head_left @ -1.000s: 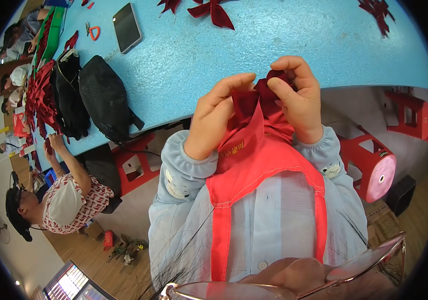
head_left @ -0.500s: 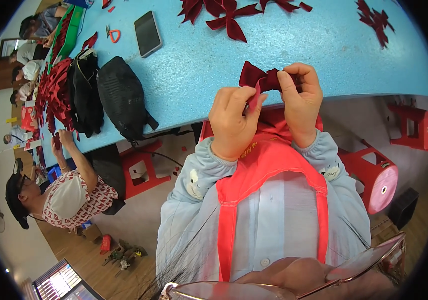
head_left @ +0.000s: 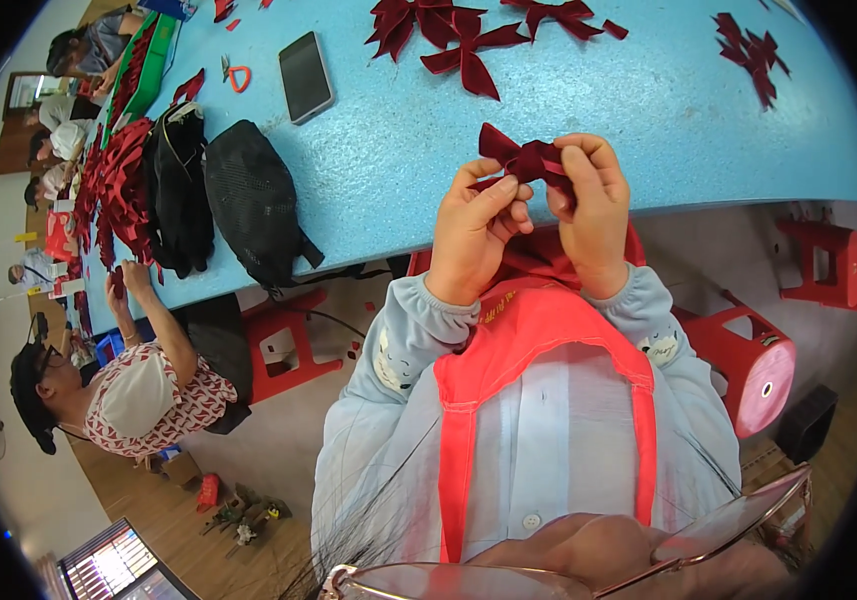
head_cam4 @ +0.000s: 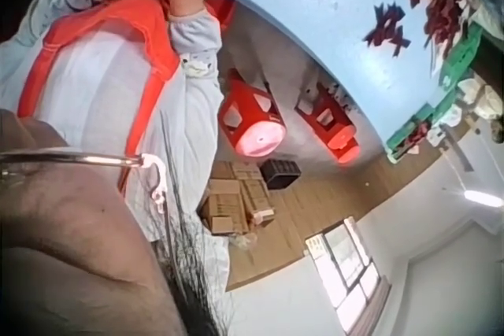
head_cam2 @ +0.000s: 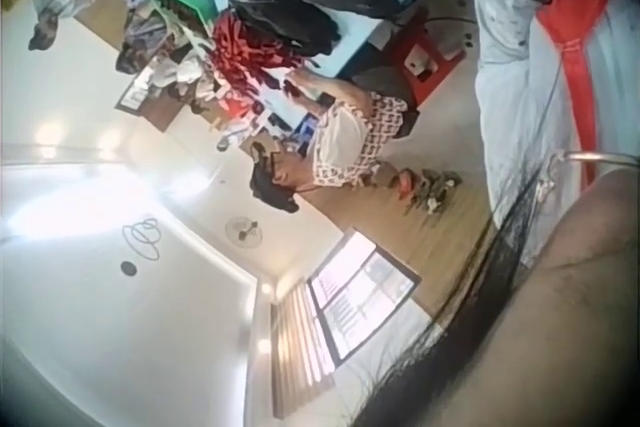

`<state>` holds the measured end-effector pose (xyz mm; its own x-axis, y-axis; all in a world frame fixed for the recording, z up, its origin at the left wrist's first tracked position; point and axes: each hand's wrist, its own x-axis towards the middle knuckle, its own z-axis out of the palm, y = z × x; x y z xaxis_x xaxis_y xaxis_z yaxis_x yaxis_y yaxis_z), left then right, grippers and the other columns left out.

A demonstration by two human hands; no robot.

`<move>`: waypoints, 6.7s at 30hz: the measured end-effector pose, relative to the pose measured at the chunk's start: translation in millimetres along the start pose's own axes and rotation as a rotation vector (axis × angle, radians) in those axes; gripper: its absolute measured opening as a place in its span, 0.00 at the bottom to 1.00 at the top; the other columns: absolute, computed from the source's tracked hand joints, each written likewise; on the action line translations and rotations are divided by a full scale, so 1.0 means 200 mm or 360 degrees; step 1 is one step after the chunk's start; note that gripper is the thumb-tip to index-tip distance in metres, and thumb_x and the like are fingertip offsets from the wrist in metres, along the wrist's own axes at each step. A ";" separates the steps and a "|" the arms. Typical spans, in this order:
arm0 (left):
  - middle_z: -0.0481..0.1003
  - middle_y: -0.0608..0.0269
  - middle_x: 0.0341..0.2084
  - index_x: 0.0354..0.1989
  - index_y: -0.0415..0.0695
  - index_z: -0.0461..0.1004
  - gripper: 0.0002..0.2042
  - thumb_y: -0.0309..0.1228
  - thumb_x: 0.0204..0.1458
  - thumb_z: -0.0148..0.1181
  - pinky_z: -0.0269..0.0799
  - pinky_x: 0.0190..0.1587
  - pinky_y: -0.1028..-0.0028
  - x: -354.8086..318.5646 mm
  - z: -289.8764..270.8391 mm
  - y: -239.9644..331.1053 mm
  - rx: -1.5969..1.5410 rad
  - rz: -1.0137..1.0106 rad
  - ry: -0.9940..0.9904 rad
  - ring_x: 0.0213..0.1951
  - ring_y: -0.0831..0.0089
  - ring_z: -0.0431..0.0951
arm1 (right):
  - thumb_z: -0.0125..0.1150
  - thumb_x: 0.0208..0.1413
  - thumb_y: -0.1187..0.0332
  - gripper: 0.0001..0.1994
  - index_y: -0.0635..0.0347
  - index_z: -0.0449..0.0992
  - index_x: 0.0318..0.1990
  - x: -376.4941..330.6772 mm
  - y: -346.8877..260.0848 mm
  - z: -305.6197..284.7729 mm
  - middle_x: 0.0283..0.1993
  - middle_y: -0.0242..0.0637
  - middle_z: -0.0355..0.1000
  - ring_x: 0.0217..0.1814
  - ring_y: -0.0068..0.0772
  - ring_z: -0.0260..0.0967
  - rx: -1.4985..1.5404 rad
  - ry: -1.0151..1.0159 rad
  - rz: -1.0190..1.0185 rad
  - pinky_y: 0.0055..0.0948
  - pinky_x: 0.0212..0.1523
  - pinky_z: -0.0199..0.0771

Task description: Assembling red decorative bows from fabric strips and securing them with adhesive.

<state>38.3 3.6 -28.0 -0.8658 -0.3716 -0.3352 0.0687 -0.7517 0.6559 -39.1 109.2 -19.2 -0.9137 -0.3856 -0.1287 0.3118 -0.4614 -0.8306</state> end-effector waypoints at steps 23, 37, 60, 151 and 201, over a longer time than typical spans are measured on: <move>0.71 0.64 0.28 0.37 0.41 0.67 0.04 0.25 0.55 0.50 0.67 0.26 0.78 0.07 0.09 0.00 0.0543 0.0308 0.0002 0.29 0.78 0.71 | 0.51 0.52 0.78 0.16 0.63 0.66 0.49 0.13 -0.12 -0.15 0.45 0.33 0.67 0.45 0.21 0.64 -0.0608 -0.0691 -0.0144 0.20 0.46 0.65; 0.71 0.66 0.27 0.38 0.40 0.68 0.08 0.20 0.49 0.55 0.66 0.33 0.80 0.09 0.09 0.02 0.1079 0.0690 -0.0068 0.29 0.78 0.69 | 0.53 0.53 0.78 0.12 0.63 0.69 0.46 0.13 -0.09 -0.13 0.43 0.33 0.68 0.42 0.19 0.65 -0.0504 -0.0446 -0.0213 0.18 0.42 0.66; 0.71 0.66 0.31 0.35 0.37 0.70 0.05 0.24 0.53 0.53 0.65 0.24 0.84 0.08 0.12 0.00 0.0900 0.0319 -0.0127 0.25 0.84 0.68 | 0.54 0.53 0.76 0.07 0.62 0.70 0.40 0.12 -0.04 -0.15 0.37 0.28 0.66 0.37 0.17 0.62 -0.0784 -0.0616 -0.0540 0.17 0.37 0.64; 0.69 0.67 0.29 0.50 0.41 0.65 0.14 0.26 0.55 0.49 0.63 0.24 0.83 0.04 0.07 -0.08 0.0482 0.0360 0.0063 0.23 0.84 0.65 | 0.48 0.59 0.72 0.03 0.61 0.65 0.36 0.05 0.07 0.01 0.26 0.29 0.66 0.23 0.13 0.57 -0.0397 0.0003 -0.0243 0.14 0.22 0.58; 0.70 0.60 0.39 0.41 0.44 0.62 0.06 0.31 0.58 0.45 0.68 0.33 0.72 0.04 0.14 -0.09 -0.0015 0.0330 -0.0253 0.37 0.71 0.71 | 0.45 0.61 0.66 0.09 0.59 0.64 0.32 0.09 0.06 -0.10 0.25 0.27 0.66 0.21 0.12 0.56 -0.0506 -0.0058 -0.0250 0.15 0.18 0.56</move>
<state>16.0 29.9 -24.3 -0.8997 -0.4285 -0.0832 0.2569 -0.6738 0.6928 -57.2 111.5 -42.4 -0.9323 -0.3607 0.0287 0.0662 -0.2479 -0.9665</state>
